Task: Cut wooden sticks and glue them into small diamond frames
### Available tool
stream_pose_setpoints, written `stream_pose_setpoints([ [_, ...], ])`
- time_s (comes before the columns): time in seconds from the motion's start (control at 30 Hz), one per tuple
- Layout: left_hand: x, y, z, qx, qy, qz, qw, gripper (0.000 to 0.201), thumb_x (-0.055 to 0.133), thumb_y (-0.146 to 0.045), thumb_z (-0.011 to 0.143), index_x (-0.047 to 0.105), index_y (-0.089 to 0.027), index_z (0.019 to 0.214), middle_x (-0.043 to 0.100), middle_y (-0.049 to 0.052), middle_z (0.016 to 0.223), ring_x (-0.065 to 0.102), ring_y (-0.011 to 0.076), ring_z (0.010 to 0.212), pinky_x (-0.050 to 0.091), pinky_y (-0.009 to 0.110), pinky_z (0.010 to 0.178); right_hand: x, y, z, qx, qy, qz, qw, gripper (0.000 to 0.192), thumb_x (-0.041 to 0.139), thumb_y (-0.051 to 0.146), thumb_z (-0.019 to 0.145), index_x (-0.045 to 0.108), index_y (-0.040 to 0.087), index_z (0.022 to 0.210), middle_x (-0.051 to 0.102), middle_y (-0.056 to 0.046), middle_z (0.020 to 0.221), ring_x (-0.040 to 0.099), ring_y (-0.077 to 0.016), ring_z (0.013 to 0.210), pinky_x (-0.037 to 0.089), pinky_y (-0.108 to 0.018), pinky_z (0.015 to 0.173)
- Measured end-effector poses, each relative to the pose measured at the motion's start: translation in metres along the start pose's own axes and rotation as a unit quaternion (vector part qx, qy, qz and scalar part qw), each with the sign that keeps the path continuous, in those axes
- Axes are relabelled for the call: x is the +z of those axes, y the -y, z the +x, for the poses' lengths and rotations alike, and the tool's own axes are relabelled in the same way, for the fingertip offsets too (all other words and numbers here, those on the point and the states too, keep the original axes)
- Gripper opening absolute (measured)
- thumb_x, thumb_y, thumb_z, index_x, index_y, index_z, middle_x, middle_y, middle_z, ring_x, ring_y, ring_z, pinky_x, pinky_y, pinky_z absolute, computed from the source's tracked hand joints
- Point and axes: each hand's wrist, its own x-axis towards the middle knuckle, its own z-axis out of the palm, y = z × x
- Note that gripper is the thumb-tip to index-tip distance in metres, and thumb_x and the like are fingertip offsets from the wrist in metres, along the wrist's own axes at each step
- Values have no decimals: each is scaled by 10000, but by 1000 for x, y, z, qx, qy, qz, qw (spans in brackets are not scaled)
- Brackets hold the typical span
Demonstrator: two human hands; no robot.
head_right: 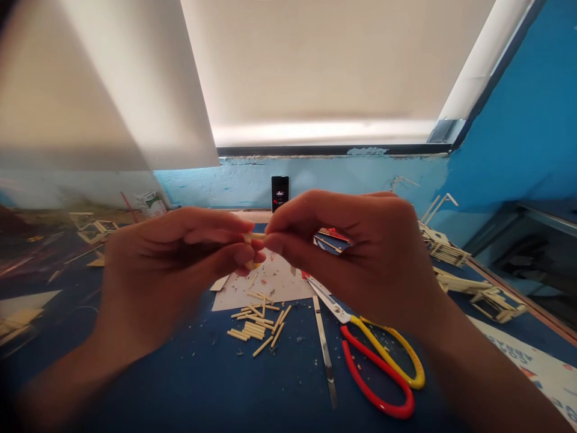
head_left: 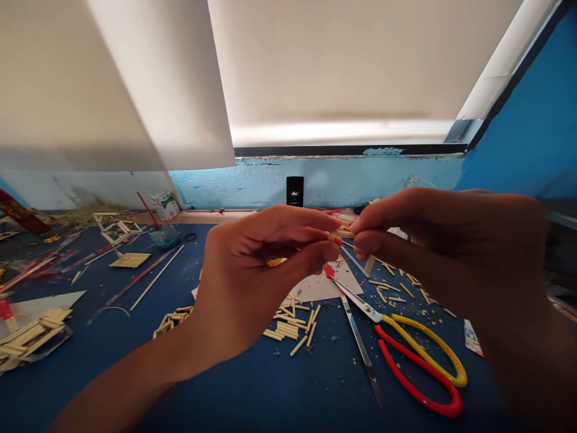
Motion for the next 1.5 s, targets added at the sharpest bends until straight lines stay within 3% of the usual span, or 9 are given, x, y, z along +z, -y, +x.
stream_pose_setpoints([
  [0.37,1,1,1,25,-13,42,999,254,899,-64,739,837,-270,875,840,-27,816,799,172,705,698,242,648,-1,0,0,7,3,-2,1000,97,857,280,854,764,288,825,713,65,653,624,-110,520,546,-254,510],
  [0.93,1,4,-3,16,-15,36,999,145,875,-143,813,845,-270,876,824,-54,783,760,86,645,644,113,608,-2,1,2,3,25,5,1000,127,813,236,897,733,255,800,689,85,651,601,-64,540,494,-196,504],
  [1.17,-1,8,1,16,23,-20,999,198,805,-137,895,839,-292,1014,817,-75,782,737,56,625,632,107,619,-2,0,1,-15,3,-8,1000,113,815,227,891,739,256,814,696,88,658,579,-58,521,478,-196,483],
  [1.3,-3,12,6,-31,47,-85,995,190,717,-136,968,851,-268,990,835,-50,867,774,71,696,646,119,674,-3,-1,1,-12,5,1,1000,103,817,234,890,740,261,827,708,96,669,596,-48,535,473,-182,477],
  [1.4,-5,15,9,-71,66,-128,987,203,766,-133,930,844,-276,1052,846,-27,938,799,105,798,661,153,756,-4,-2,2,-16,11,18,1000,88,825,232,884,748,266,860,726,97,689,613,-47,549,486,-176,485],
  [1.5,-7,17,11,-79,92,-106,987,160,823,-164,885,852,-271,999,823,-30,782,778,99,707,643,137,666,-4,-2,2,-14,8,22,1000,99,830,224,878,744,260,844,717,97,685,610,-44,551,497,-169,496],
])
